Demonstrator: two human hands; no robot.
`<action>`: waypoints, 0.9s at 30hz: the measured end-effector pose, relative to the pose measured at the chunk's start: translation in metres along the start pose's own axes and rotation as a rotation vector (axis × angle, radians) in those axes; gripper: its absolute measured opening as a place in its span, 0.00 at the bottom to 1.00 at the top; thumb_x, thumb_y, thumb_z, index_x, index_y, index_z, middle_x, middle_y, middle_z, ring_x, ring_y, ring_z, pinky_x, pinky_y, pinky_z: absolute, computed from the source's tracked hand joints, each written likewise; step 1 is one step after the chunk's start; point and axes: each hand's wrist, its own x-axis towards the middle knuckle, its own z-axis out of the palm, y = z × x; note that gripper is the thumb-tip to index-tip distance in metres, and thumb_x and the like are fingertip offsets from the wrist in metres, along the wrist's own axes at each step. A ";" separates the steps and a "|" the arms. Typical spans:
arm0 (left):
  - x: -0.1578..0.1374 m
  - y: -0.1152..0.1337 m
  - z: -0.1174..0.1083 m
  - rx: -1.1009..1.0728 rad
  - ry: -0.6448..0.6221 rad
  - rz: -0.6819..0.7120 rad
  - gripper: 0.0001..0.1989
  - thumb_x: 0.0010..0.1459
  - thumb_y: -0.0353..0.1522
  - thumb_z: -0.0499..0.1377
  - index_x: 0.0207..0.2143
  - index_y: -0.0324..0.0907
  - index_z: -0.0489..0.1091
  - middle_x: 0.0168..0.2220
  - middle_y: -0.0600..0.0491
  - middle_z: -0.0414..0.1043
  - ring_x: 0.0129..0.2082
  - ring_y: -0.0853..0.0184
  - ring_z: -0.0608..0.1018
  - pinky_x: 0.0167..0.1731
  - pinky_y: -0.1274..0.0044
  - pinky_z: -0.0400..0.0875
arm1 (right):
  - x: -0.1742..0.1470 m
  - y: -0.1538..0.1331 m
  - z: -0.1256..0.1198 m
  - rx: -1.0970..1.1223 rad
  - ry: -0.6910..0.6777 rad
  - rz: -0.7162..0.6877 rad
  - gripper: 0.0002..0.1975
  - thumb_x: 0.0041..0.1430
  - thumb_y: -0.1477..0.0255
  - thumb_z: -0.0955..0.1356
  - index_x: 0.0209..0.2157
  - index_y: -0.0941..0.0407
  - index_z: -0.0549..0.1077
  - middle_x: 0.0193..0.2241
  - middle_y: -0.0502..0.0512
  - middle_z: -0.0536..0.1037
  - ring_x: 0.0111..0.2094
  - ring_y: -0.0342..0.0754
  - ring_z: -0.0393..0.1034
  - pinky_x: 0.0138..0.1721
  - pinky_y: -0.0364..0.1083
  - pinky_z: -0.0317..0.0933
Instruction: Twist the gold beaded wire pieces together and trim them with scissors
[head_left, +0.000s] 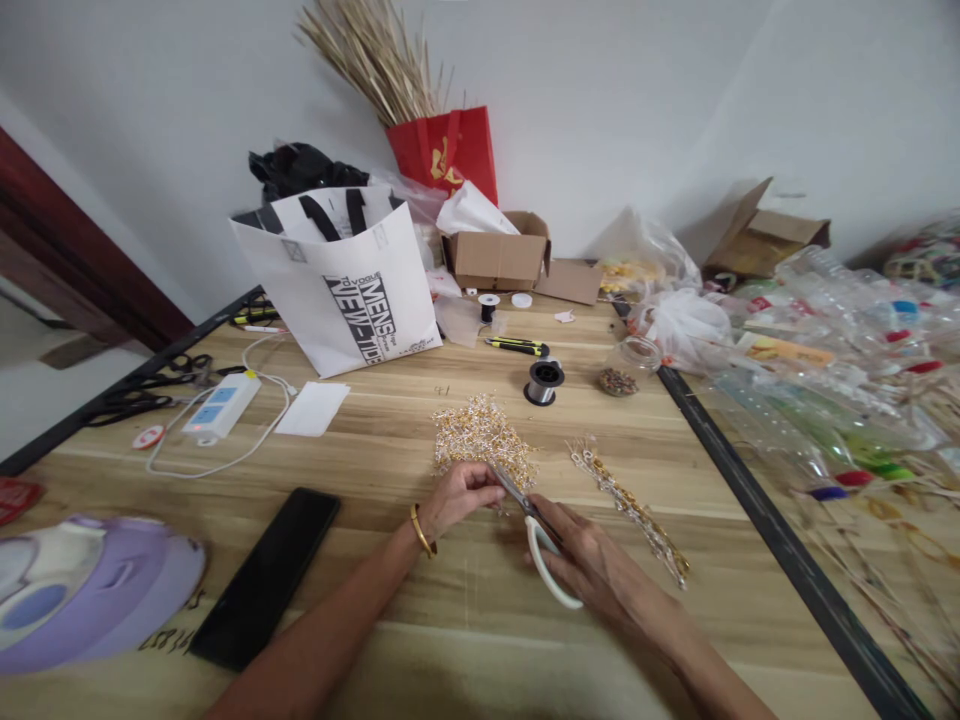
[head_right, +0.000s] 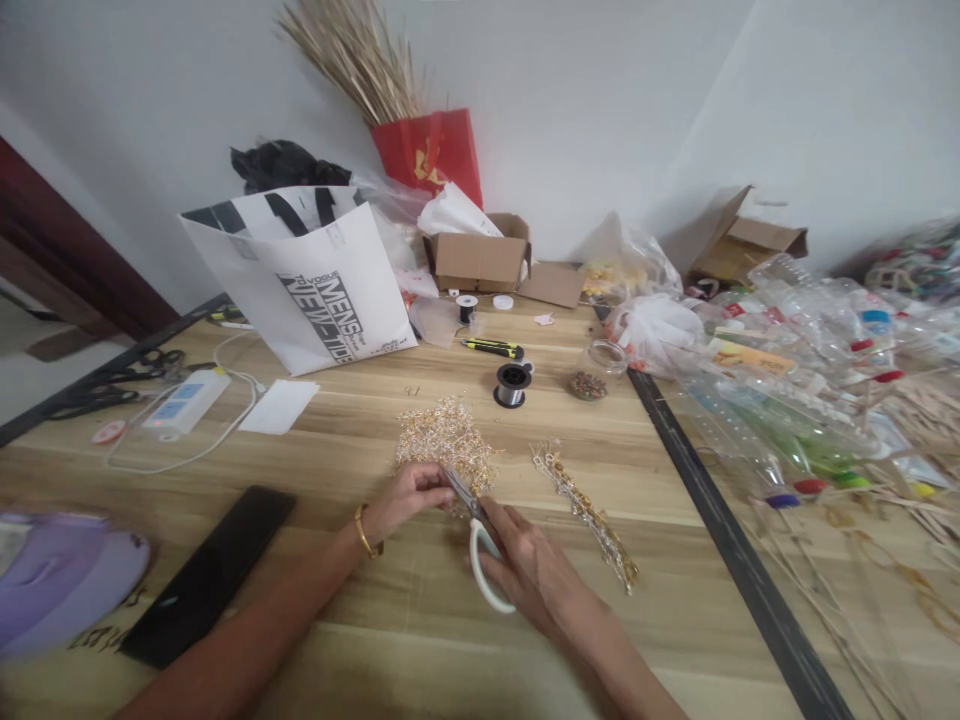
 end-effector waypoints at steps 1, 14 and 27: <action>0.000 0.000 0.000 -0.005 -0.001 0.001 0.10 0.44 0.34 0.65 0.24 0.35 0.70 0.22 0.54 0.71 0.23 0.72 0.71 0.27 0.80 0.68 | 0.000 -0.001 -0.001 -0.004 -0.005 0.003 0.22 0.60 0.73 0.62 0.55 0.52 0.59 0.41 0.57 0.73 0.38 0.49 0.71 0.40 0.45 0.63; 0.003 -0.001 -0.013 -0.139 0.242 0.069 0.14 0.44 0.36 0.66 0.32 0.35 0.75 0.25 0.52 0.74 0.25 0.72 0.72 0.29 0.79 0.67 | -0.017 -0.009 -0.027 -0.143 -0.097 0.016 0.19 0.60 0.73 0.62 0.53 0.51 0.62 0.39 0.54 0.75 0.35 0.48 0.72 0.36 0.44 0.63; 0.004 -0.005 -0.014 -0.198 0.217 0.076 0.11 0.45 0.34 0.65 0.30 0.36 0.73 0.28 0.50 0.76 0.29 0.70 0.76 0.32 0.79 0.68 | -0.026 -0.031 0.014 -0.592 -0.194 -0.165 0.11 0.53 0.74 0.69 0.41 0.54 0.70 0.33 0.55 0.76 0.30 0.51 0.71 0.27 0.44 0.58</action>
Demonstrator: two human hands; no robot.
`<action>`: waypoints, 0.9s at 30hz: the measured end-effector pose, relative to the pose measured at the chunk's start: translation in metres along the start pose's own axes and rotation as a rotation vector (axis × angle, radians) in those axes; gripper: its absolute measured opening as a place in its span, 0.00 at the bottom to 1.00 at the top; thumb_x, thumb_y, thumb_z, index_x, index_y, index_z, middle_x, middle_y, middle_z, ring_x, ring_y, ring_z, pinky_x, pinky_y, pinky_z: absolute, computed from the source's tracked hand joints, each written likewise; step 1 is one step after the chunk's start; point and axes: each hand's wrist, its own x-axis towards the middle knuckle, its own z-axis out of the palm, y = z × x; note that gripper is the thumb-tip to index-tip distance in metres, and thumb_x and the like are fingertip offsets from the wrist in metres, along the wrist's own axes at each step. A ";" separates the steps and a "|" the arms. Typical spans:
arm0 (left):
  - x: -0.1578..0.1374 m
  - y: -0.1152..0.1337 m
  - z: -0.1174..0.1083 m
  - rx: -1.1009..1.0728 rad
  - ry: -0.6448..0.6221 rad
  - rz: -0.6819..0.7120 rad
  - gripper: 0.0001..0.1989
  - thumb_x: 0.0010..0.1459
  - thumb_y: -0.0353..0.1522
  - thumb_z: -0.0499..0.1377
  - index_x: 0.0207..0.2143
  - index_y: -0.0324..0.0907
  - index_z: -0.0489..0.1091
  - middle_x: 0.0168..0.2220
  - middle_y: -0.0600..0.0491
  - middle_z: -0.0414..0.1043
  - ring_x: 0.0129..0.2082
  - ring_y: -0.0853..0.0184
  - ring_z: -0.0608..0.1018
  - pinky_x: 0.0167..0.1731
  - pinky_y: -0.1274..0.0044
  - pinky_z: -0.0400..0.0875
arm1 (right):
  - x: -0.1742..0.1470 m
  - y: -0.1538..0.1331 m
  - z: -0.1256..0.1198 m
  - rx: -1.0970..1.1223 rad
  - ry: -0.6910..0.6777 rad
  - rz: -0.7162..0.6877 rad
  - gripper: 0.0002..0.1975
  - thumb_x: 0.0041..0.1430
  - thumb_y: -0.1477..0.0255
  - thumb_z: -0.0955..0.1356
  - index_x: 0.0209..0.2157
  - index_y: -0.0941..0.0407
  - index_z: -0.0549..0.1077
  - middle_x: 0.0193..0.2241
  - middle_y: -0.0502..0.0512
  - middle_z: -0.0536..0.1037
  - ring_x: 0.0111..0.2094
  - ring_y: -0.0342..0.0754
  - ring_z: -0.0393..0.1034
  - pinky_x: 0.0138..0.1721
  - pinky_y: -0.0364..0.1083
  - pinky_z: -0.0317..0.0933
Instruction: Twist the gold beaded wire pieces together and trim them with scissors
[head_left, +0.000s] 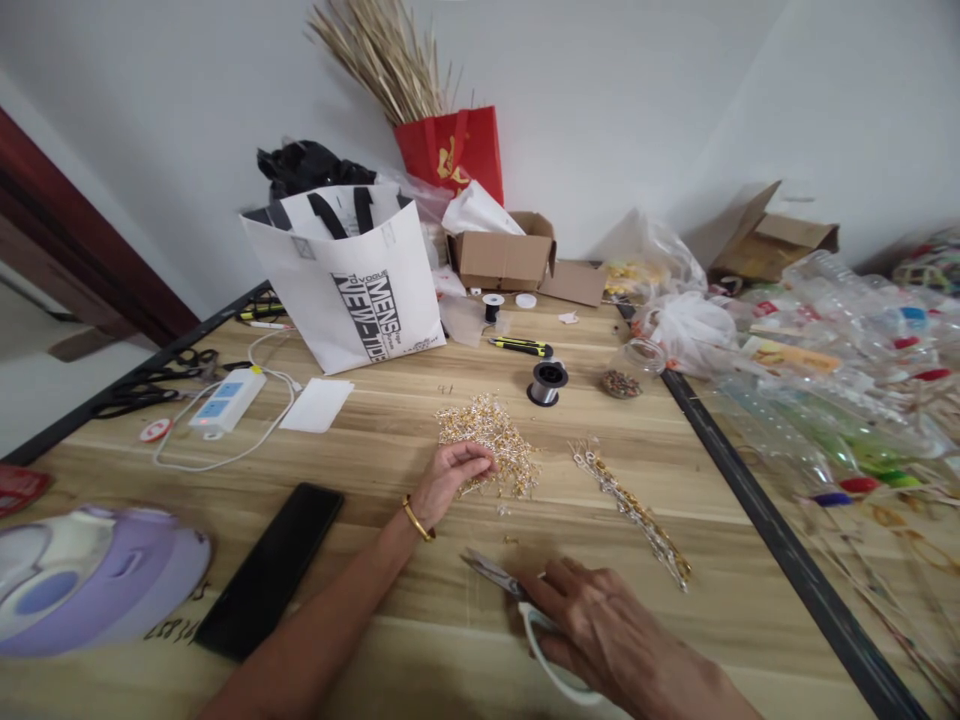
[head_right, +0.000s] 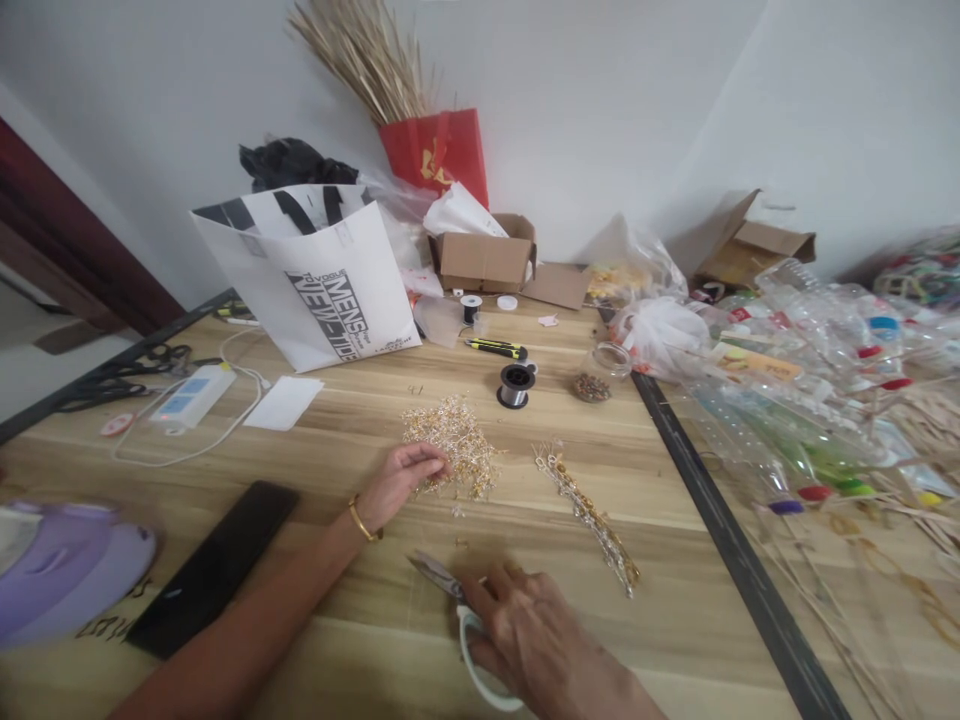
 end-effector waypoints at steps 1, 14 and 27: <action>0.000 0.000 0.000 -0.006 -0.013 0.003 0.11 0.46 0.34 0.65 0.30 0.35 0.73 0.28 0.51 0.76 0.28 0.70 0.75 0.32 0.79 0.68 | 0.002 -0.002 0.004 -0.023 0.027 -0.012 0.12 0.52 0.74 0.69 0.41 0.54 0.70 0.33 0.55 0.76 0.31 0.51 0.71 0.26 0.44 0.57; -0.003 0.003 0.003 0.044 -0.095 -0.024 0.12 0.45 0.34 0.65 0.32 0.36 0.74 0.25 0.53 0.74 0.26 0.71 0.74 0.30 0.79 0.68 | 0.007 0.013 -0.008 0.131 -0.007 -0.051 0.18 0.52 0.71 0.70 0.46 0.53 0.68 0.36 0.54 0.75 0.35 0.50 0.71 0.32 0.43 0.59; -0.008 0.010 0.008 0.047 -0.248 -0.041 0.21 0.46 0.34 0.66 0.42 0.37 0.63 0.25 0.55 0.71 0.23 0.73 0.72 0.26 0.80 0.65 | 0.080 0.050 0.021 1.239 0.331 0.027 0.20 0.57 0.66 0.66 0.50 0.57 0.64 0.32 0.55 0.76 0.29 0.44 0.71 0.27 0.42 0.63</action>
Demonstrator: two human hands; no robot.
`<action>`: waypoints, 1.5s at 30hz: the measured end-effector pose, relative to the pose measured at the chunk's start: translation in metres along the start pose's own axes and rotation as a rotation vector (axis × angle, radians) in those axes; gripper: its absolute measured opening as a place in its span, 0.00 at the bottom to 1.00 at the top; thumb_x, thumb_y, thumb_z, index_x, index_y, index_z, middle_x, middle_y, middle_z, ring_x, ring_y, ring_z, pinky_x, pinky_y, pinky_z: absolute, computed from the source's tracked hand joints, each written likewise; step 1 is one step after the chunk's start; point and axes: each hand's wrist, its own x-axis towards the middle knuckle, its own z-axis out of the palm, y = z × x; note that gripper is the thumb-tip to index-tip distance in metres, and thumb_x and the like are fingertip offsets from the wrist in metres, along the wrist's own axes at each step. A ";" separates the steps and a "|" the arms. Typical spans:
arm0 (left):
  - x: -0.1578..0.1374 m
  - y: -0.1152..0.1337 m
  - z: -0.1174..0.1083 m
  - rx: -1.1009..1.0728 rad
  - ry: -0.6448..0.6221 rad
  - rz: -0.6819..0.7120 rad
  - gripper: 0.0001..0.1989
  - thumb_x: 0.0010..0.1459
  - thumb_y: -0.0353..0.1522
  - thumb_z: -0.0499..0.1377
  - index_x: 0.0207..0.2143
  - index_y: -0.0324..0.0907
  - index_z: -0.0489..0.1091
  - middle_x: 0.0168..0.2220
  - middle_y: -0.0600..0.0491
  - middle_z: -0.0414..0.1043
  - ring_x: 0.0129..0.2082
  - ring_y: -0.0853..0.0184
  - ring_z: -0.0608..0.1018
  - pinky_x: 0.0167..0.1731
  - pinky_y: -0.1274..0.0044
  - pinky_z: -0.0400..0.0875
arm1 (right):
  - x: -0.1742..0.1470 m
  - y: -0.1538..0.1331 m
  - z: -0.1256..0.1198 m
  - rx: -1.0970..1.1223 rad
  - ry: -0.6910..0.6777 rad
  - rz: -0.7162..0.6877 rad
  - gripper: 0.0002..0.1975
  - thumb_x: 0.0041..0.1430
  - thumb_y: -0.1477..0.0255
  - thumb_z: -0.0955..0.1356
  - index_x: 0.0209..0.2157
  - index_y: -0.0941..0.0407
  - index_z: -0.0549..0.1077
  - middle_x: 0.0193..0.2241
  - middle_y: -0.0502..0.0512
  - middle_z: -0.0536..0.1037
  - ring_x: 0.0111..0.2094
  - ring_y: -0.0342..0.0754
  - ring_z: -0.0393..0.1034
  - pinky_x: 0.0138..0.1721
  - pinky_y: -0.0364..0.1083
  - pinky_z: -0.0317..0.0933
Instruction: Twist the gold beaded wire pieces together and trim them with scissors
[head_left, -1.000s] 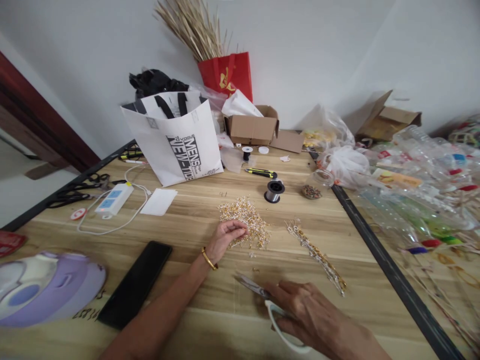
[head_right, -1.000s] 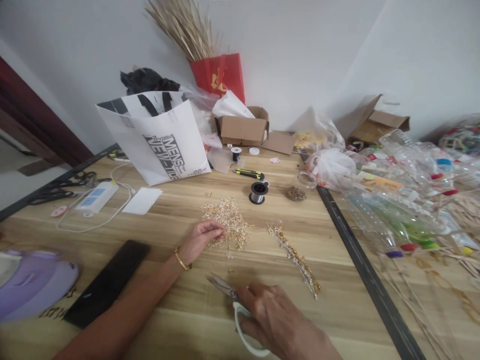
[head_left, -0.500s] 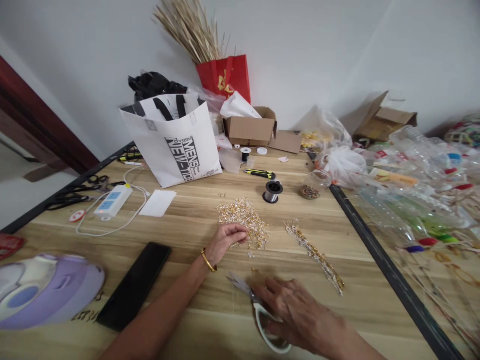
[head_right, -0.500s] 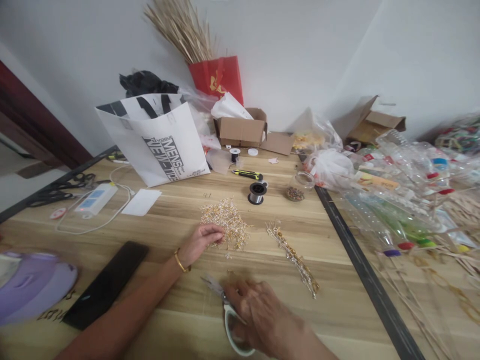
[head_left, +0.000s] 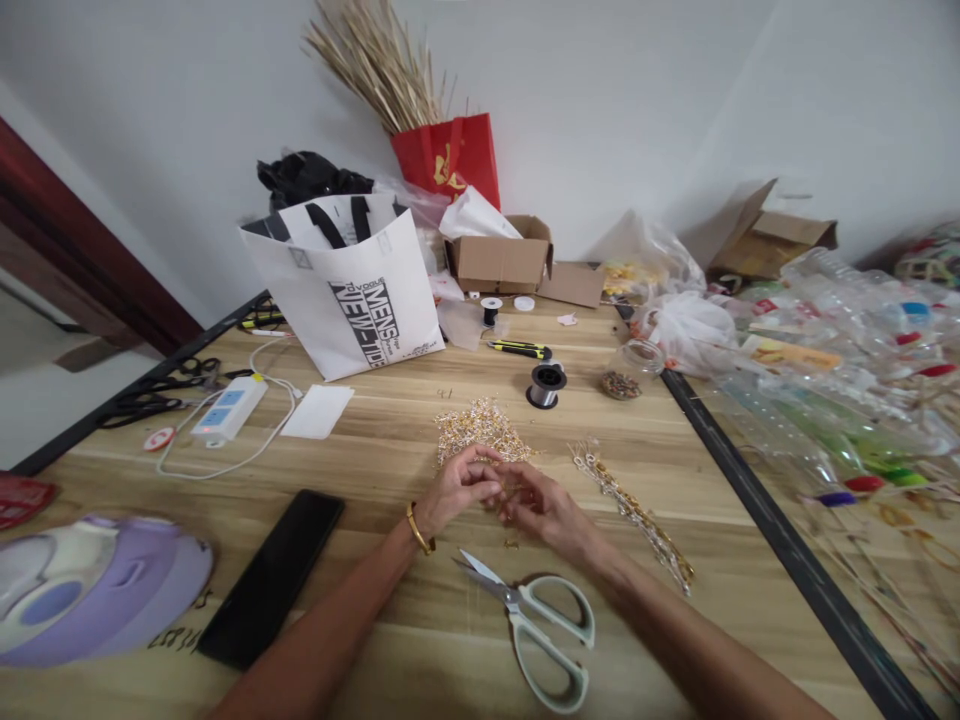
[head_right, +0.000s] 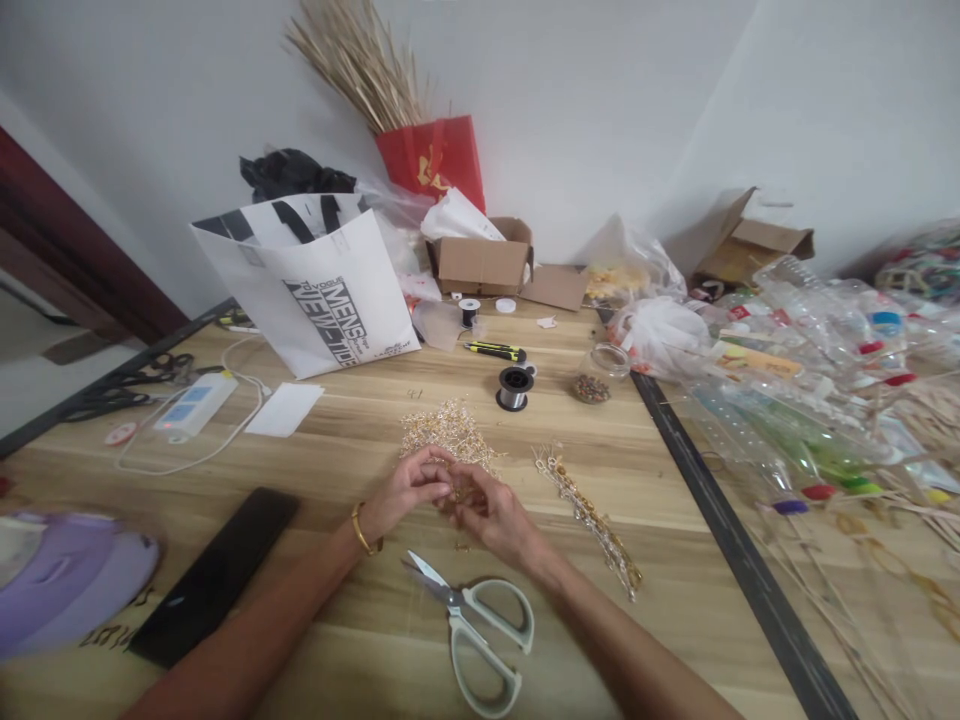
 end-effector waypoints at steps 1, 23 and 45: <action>0.000 0.000 0.000 0.008 0.001 -0.002 0.22 0.46 0.34 0.66 0.42 0.38 0.62 0.24 0.56 0.71 0.22 0.74 0.71 0.24 0.81 0.64 | 0.002 0.002 0.002 0.060 0.010 0.020 0.19 0.55 0.65 0.67 0.47 0.57 0.65 0.31 0.55 0.76 0.28 0.44 0.70 0.26 0.41 0.62; 0.007 -0.007 -0.010 0.219 0.155 0.038 0.15 0.44 0.35 0.67 0.32 0.36 0.69 0.30 0.52 0.72 0.31 0.70 0.73 0.33 0.79 0.66 | 0.002 0.025 -0.011 0.144 0.355 -0.030 0.16 0.54 0.58 0.67 0.30 0.57 0.68 0.18 0.46 0.66 0.17 0.40 0.58 0.18 0.40 0.54; 0.004 0.003 -0.010 0.178 0.262 0.019 0.14 0.44 0.36 0.66 0.31 0.36 0.71 0.27 0.52 0.75 0.28 0.70 0.75 0.31 0.79 0.68 | 0.004 0.030 -0.017 -0.029 0.467 -0.060 0.16 0.54 0.57 0.66 0.30 0.57 0.69 0.18 0.47 0.64 0.18 0.41 0.56 0.19 0.41 0.53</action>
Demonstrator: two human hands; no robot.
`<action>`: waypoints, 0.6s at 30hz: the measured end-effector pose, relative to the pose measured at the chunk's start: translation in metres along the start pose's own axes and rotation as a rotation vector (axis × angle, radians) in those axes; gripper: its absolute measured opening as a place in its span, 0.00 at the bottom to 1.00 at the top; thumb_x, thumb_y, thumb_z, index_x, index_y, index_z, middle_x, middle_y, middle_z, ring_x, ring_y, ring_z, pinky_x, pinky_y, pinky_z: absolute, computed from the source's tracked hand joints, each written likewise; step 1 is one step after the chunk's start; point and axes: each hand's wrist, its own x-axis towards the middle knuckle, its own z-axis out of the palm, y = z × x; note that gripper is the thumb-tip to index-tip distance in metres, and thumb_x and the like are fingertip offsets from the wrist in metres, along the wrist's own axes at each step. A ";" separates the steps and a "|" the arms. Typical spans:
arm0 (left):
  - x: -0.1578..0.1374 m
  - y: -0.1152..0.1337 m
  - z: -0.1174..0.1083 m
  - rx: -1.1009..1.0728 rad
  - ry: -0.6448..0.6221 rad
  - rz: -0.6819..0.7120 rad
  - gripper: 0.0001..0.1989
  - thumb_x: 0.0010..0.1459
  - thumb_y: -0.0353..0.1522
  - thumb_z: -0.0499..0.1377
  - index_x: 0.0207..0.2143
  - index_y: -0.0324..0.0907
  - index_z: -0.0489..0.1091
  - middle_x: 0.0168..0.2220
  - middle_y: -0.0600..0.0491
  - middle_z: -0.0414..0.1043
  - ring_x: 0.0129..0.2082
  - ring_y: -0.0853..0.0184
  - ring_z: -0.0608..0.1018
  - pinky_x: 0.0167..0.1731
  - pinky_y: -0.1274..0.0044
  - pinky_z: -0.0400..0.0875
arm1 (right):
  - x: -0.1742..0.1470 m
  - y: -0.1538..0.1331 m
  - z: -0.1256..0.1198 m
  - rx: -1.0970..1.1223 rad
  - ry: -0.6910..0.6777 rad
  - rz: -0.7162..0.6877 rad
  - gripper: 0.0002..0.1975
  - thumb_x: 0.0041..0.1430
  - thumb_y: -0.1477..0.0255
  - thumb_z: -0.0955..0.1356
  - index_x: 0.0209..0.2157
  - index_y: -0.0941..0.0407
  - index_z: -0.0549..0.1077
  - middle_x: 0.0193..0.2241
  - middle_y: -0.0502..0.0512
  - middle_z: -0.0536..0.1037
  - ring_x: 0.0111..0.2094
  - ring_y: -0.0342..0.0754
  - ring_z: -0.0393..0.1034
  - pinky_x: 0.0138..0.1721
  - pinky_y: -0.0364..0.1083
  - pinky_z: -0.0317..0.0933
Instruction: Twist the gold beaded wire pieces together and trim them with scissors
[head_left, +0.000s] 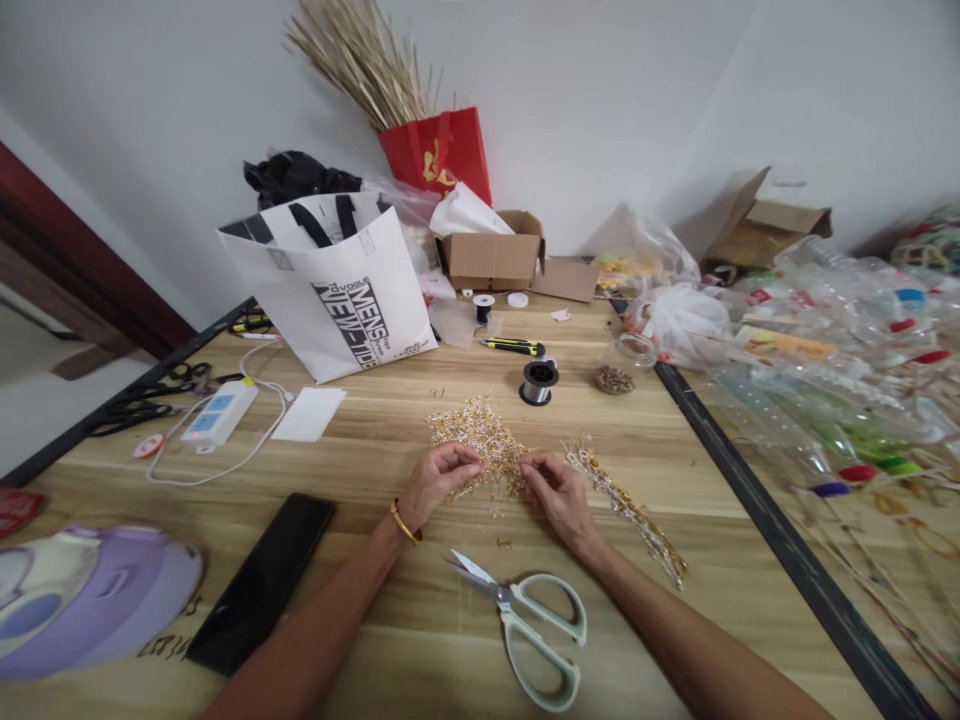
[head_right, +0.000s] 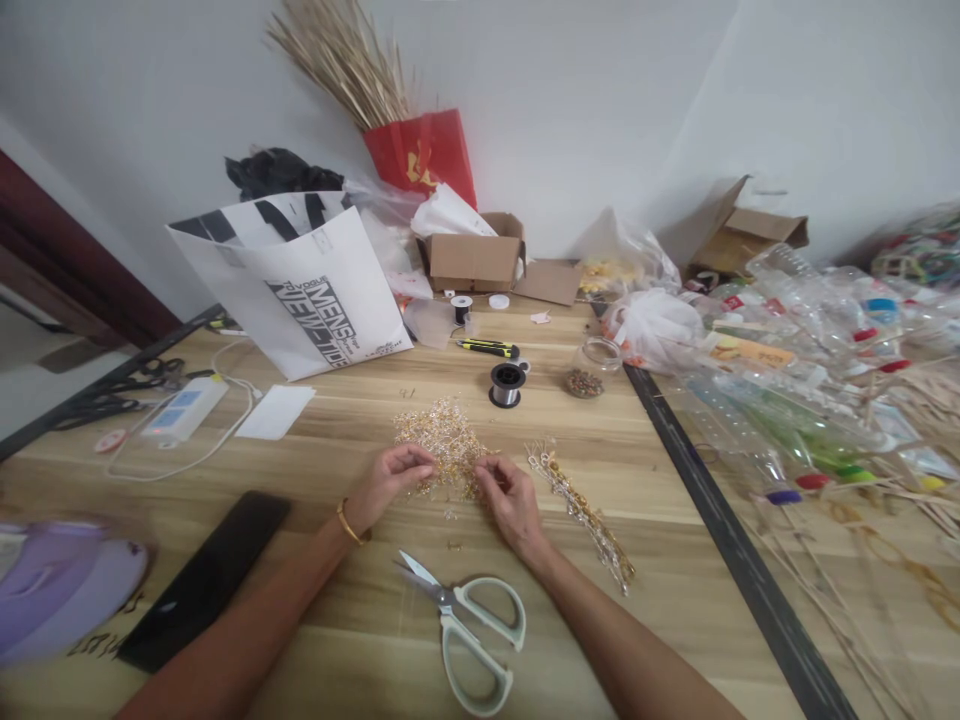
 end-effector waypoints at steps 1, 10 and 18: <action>0.000 -0.001 -0.001 -0.018 0.003 -0.004 0.14 0.44 0.36 0.66 0.31 0.36 0.71 0.28 0.52 0.75 0.29 0.70 0.75 0.32 0.79 0.68 | 0.000 0.000 0.000 -0.005 0.000 -0.005 0.16 0.54 0.57 0.66 0.31 0.57 0.69 0.18 0.47 0.65 0.18 0.41 0.57 0.19 0.41 0.53; 0.006 -0.012 -0.008 -0.085 -0.027 0.039 0.12 0.44 0.33 0.66 0.31 0.36 0.71 0.28 0.51 0.76 0.25 0.72 0.74 0.29 0.79 0.70 | 0.001 0.002 0.000 -0.003 0.032 0.003 0.17 0.54 0.56 0.66 0.32 0.57 0.69 0.17 0.47 0.65 0.18 0.42 0.58 0.18 0.41 0.55; 0.007 -0.009 -0.008 -0.091 0.003 0.025 0.13 0.41 0.32 0.68 0.30 0.36 0.71 0.25 0.54 0.73 0.21 0.74 0.71 0.25 0.81 0.67 | 0.001 -0.002 0.000 0.009 0.051 -0.006 0.15 0.54 0.58 0.67 0.28 0.57 0.68 0.16 0.46 0.64 0.17 0.40 0.56 0.18 0.41 0.53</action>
